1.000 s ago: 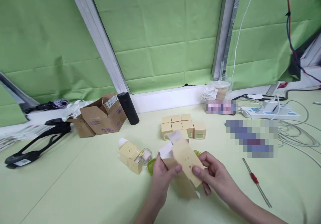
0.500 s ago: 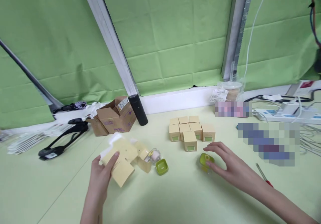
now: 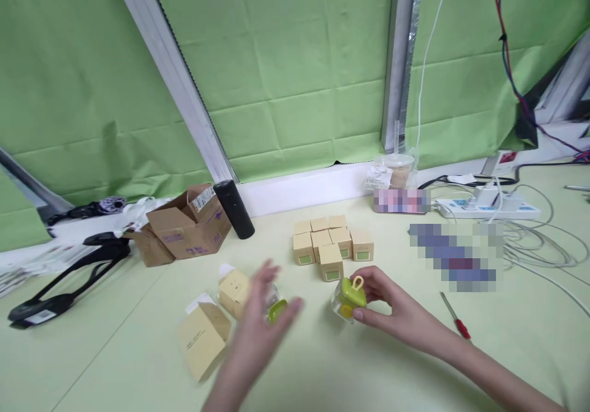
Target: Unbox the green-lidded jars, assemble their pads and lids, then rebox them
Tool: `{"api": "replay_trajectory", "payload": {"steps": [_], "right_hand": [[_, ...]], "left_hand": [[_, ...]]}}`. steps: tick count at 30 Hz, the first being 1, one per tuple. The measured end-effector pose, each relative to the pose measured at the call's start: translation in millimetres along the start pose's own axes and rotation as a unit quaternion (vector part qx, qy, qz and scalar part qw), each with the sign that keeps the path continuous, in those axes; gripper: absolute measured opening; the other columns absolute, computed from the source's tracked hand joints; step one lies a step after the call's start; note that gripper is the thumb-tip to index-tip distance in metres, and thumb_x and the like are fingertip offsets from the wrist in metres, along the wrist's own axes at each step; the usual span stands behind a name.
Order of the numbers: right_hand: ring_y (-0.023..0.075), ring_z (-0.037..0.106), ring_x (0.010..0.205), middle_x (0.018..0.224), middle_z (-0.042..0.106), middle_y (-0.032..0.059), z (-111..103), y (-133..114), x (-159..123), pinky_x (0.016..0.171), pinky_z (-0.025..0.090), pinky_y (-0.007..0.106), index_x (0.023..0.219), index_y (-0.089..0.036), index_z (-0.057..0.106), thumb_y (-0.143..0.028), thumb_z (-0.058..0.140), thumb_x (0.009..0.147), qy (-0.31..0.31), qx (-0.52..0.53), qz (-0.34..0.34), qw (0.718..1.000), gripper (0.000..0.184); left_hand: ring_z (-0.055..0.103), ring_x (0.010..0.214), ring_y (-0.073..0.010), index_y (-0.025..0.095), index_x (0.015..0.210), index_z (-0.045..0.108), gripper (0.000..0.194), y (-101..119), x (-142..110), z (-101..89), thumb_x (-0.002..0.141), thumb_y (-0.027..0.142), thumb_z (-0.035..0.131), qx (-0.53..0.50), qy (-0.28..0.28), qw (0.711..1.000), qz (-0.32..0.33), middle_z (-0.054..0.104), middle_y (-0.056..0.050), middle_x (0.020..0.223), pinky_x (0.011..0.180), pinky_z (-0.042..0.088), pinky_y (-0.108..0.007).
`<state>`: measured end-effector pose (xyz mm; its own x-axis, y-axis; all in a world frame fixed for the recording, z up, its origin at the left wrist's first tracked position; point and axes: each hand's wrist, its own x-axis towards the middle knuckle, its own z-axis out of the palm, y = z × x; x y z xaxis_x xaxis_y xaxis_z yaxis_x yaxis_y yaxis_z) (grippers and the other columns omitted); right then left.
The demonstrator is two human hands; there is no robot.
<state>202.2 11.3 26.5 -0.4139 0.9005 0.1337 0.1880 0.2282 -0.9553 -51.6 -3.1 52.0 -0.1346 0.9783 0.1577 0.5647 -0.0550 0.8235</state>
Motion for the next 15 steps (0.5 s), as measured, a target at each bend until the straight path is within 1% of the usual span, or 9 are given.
{"api": "replay_trajectory", "payload": {"steps": [1,2,3,5,7,8,10,13,15], "right_hand": [[0.0199,0.059,0.100,0.103,0.061,0.0019,1.9,-1.8,-0.9,0.091,0.044,0.037,0.106,-0.027,0.044,-0.032,0.062,0.082,-0.011,0.035,-0.013,0.999,0.030],[0.0194,0.059,0.100,0.103,0.061,0.0019,3.6,-1.8,-1.4,0.091,0.044,0.036,0.105,-0.026,0.045,-0.031,0.061,0.083,-0.021,0.064,-0.024,0.997,0.027],[0.0192,0.059,0.100,0.103,0.061,0.0020,4.9,-0.2,-1.6,0.090,0.044,0.035,0.104,-0.026,0.046,-0.032,0.060,0.085,-0.029,0.085,-0.033,0.995,0.025],[0.0190,0.058,0.098,0.103,0.059,0.0028,6.6,6.7,-0.6,0.087,0.045,0.035,0.104,-0.026,0.047,-0.033,0.056,0.088,-0.028,0.107,-0.041,0.993,0.021],[0.0190,0.058,0.097,0.106,0.058,0.0038,7.8,14.7,1.7,0.086,0.045,0.036,0.106,-0.026,0.047,-0.035,0.053,0.090,-0.010,0.118,-0.036,0.992,0.019],[0.0190,0.058,0.097,0.107,0.058,0.0042,8.4,17.8,2.9,0.086,0.045,0.036,0.106,-0.026,0.047,-0.036,0.052,0.090,0.001,0.124,-0.030,0.992,0.019],[0.0194,0.058,0.096,0.109,0.058,0.0047,9.8,20.8,4.8,0.085,0.046,0.037,0.106,-0.026,0.048,-0.037,0.053,0.090,0.019,0.140,-0.021,0.990,0.020],[0.0213,0.057,0.101,0.108,0.060,0.0051,11.9,18.1,5.9,0.085,0.046,0.036,0.100,-0.025,0.051,-0.038,0.056,0.088,0.021,0.168,-0.009,0.986,0.019],[0.0224,0.056,0.105,0.107,0.061,0.0055,13.2,15.4,5.7,0.088,0.045,0.036,0.094,-0.023,0.055,-0.039,0.059,0.086,0.025,0.175,0.002,0.984,0.018]], "left_hand": [[0.043,0.126,-0.0303,0.024,0.136,0.031,0.079,9.4,-1.9,18.1,0.070,0.044,0.069,-0.054,-0.132,0.990,-0.001,0.047,-0.012,0.136,0.105,0.032,-0.048],[0.044,0.125,-0.0294,0.025,0.137,0.031,0.085,15.6,-2.7,35.6,0.065,0.039,0.075,-0.102,-0.224,0.969,-0.002,0.046,-0.012,0.137,0.104,0.033,-0.046],[0.047,0.122,-0.0286,0.024,0.134,0.035,0.086,18.8,-2.0,51.4,0.061,0.035,0.079,-0.148,-0.268,0.952,-0.005,0.049,-0.011,0.134,0.103,0.034,-0.043],[0.055,0.112,-0.0274,0.019,0.122,0.048,0.065,18.9,2.9,75.5,0.066,0.033,0.076,-0.244,-0.321,0.915,0.005,0.059,-0.012,0.121,0.097,0.040,-0.040],[0.058,0.106,-0.0259,0.016,0.115,0.052,0.054,15.1,10.2,88.9,0.068,0.031,0.075,-0.304,-0.329,0.894,0.009,0.062,-0.011,0.112,0.092,0.043,-0.037],[0.058,0.104,-0.0250,0.015,0.112,0.053,0.052,12.8,13.6,92.3,0.068,0.030,0.076,-0.323,-0.326,0.889,0.009,0.063,-0.011,0.110,0.090,0.044,-0.036],[0.058,0.103,-0.0234,0.015,0.110,0.054,0.051,8.4,17.7,94.9,0.066,0.028,0.077,-0.340,-0.312,0.887,0.004,0.063,-0.009,0.107,0.088,0.044,-0.033],[0.060,0.095,-0.0219,0.016,0.110,0.053,0.052,1.8,15.9,93.2,0.066,0.029,0.077,-0.326,-0.293,0.899,-0.015,0.063,-0.008,0.101,0.081,0.047,-0.032],[0.060,0.095,-0.0224,0.018,0.112,0.053,0.052,-1.2,11.0,90.1,0.066,0.027,0.076,-0.286,-0.276,0.918,-0.010,0.062,-0.008,0.105,0.081,0.047,-0.032]]}}
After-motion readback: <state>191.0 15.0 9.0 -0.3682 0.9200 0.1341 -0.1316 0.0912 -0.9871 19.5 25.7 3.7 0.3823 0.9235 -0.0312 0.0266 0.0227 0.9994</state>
